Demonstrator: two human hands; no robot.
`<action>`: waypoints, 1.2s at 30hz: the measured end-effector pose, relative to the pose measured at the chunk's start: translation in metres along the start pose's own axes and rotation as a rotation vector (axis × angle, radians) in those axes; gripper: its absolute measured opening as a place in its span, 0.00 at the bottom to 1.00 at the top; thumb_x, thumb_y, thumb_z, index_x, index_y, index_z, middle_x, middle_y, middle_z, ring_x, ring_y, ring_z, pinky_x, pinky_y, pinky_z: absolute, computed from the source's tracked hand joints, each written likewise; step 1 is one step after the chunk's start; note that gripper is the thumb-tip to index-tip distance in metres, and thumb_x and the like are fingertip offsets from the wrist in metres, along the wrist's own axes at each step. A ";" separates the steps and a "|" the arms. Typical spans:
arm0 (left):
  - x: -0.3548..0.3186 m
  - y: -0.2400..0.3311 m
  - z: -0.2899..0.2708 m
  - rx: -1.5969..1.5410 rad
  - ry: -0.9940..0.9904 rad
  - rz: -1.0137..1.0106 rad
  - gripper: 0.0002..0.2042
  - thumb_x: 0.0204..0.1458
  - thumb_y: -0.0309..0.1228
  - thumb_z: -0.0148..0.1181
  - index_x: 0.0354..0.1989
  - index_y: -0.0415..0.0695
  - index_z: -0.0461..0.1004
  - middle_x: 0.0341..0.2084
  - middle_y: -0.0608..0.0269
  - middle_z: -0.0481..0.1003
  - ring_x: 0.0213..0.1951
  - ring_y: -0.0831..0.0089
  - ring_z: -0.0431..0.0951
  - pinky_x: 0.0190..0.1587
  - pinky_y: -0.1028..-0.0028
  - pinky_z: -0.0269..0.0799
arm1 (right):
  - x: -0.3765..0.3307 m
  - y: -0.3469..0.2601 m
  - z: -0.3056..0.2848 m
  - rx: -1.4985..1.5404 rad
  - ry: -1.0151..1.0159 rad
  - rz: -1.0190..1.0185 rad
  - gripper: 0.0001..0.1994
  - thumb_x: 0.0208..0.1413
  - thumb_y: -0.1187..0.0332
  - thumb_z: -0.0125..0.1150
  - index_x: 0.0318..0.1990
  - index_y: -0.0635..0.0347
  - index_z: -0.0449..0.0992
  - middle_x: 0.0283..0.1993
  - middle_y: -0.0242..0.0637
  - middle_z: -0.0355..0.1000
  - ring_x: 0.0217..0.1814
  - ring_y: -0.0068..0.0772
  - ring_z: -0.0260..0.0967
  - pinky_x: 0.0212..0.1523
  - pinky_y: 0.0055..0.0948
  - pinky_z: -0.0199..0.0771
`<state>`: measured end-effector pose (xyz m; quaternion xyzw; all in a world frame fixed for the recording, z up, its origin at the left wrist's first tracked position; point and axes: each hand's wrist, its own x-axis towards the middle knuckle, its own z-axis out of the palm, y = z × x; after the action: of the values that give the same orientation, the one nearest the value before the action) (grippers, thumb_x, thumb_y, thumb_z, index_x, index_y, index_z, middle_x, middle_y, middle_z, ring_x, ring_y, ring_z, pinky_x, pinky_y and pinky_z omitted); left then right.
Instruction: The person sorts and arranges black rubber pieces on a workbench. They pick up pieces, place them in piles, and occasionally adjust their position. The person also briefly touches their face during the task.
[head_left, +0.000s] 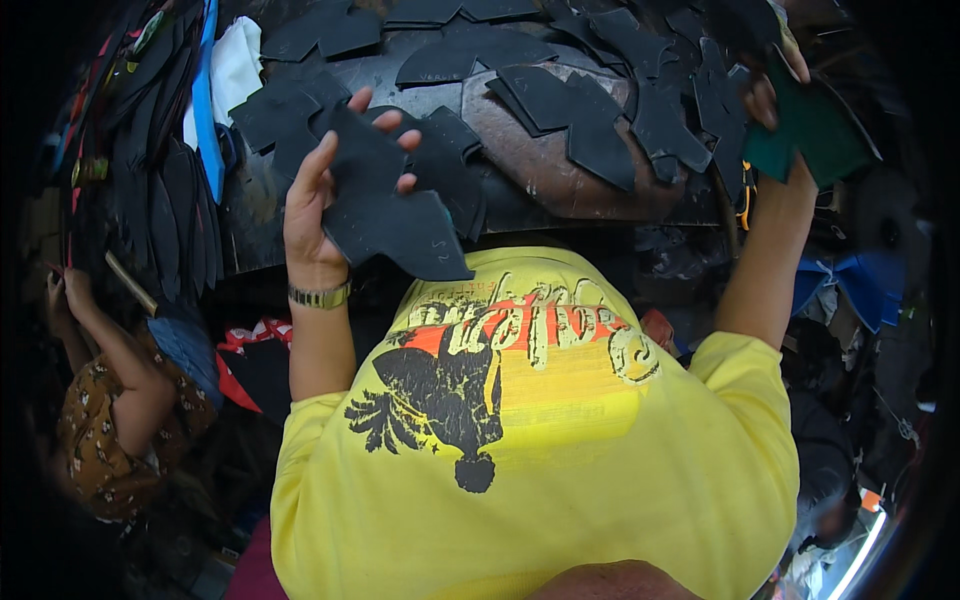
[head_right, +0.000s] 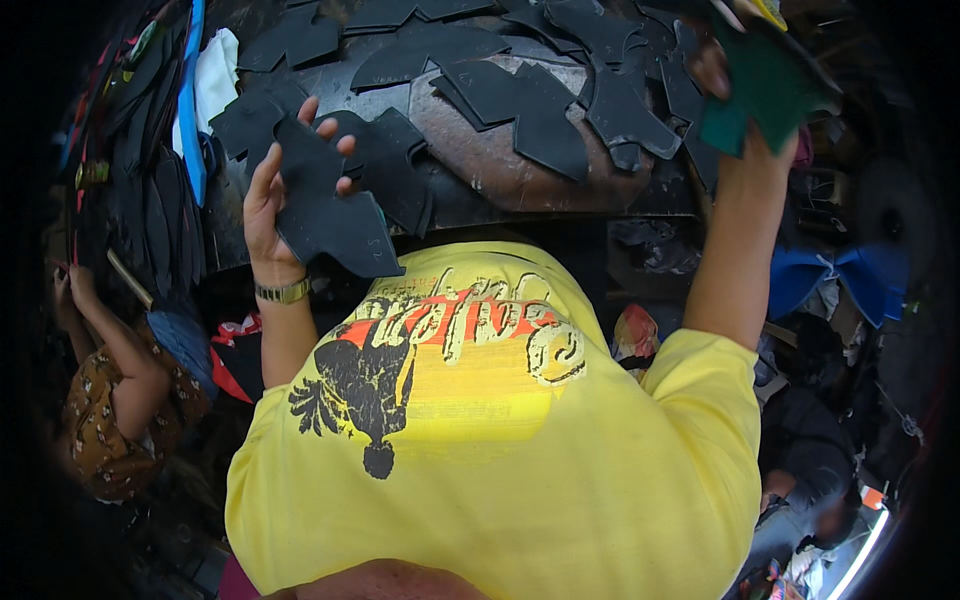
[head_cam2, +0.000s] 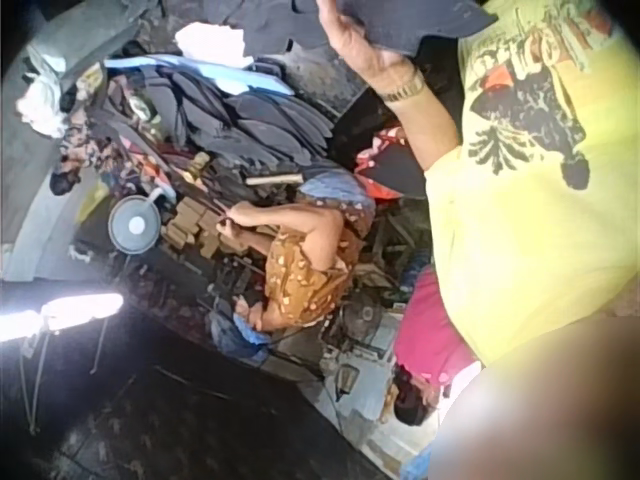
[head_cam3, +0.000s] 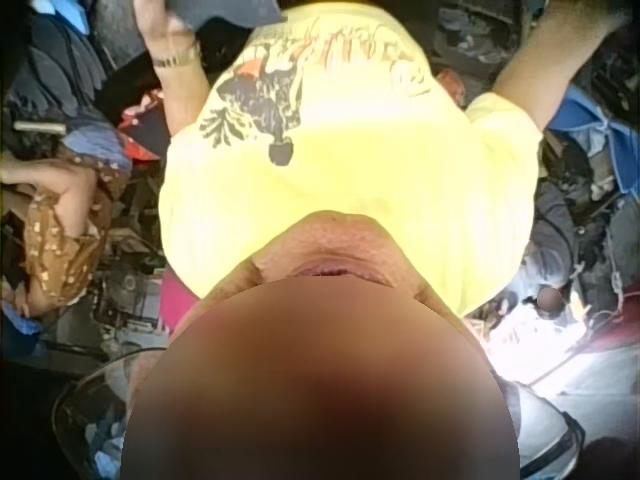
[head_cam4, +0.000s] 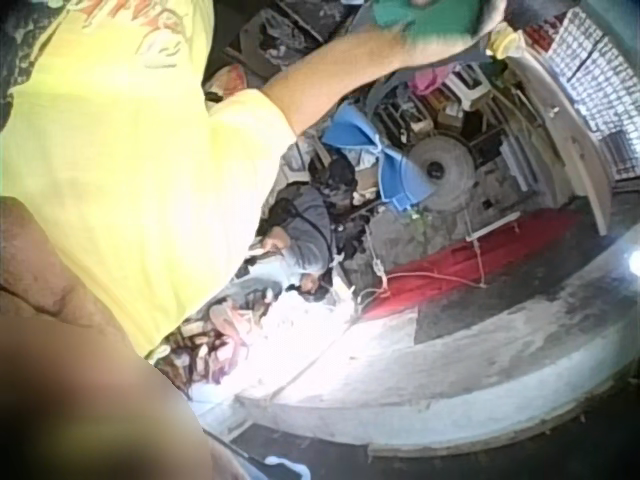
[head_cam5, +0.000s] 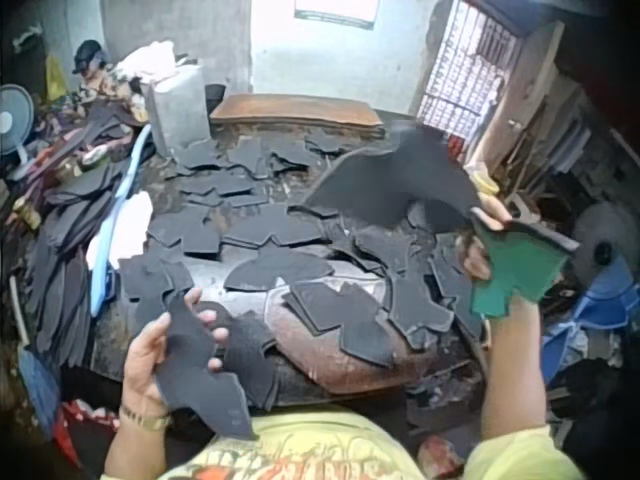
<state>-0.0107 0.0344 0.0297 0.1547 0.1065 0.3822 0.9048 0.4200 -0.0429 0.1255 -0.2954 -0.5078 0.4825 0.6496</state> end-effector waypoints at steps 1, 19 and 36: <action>-0.004 0.000 -0.005 0.038 0.018 -0.001 0.30 0.66 0.38 0.50 0.74 0.42 0.51 0.60 0.42 0.70 0.61 0.48 0.74 0.51 0.52 0.82 | -0.008 -0.002 -0.024 0.119 -0.060 0.032 0.24 0.63 0.64 0.59 0.64 0.65 0.69 0.51 0.48 0.76 0.23 0.22 0.66 0.25 0.22 0.62; 0.021 -0.034 0.037 0.663 0.110 -0.354 0.25 0.60 0.29 0.62 0.64 0.34 0.64 0.45 0.46 0.80 0.38 0.61 0.86 0.42 0.66 0.86 | -0.094 0.069 0.099 -0.171 0.490 0.552 0.16 0.61 0.79 0.63 0.56 0.66 0.73 0.36 0.34 0.79 0.40 0.19 0.78 0.43 0.17 0.77; 0.021 -0.040 0.034 0.644 0.213 -0.375 0.24 0.60 0.24 0.59 0.65 0.36 0.64 0.44 0.52 0.80 0.34 0.65 0.86 0.36 0.71 0.85 | -0.104 0.055 0.101 -1.036 -0.010 -0.097 0.24 0.47 0.82 0.66 0.55 0.61 0.79 0.44 0.45 0.80 0.40 0.40 0.80 0.40 0.30 0.79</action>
<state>0.0408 0.0166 0.0450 0.3681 0.3411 0.1708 0.8480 0.3048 -0.1302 0.0695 -0.5522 -0.6962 0.1384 0.4374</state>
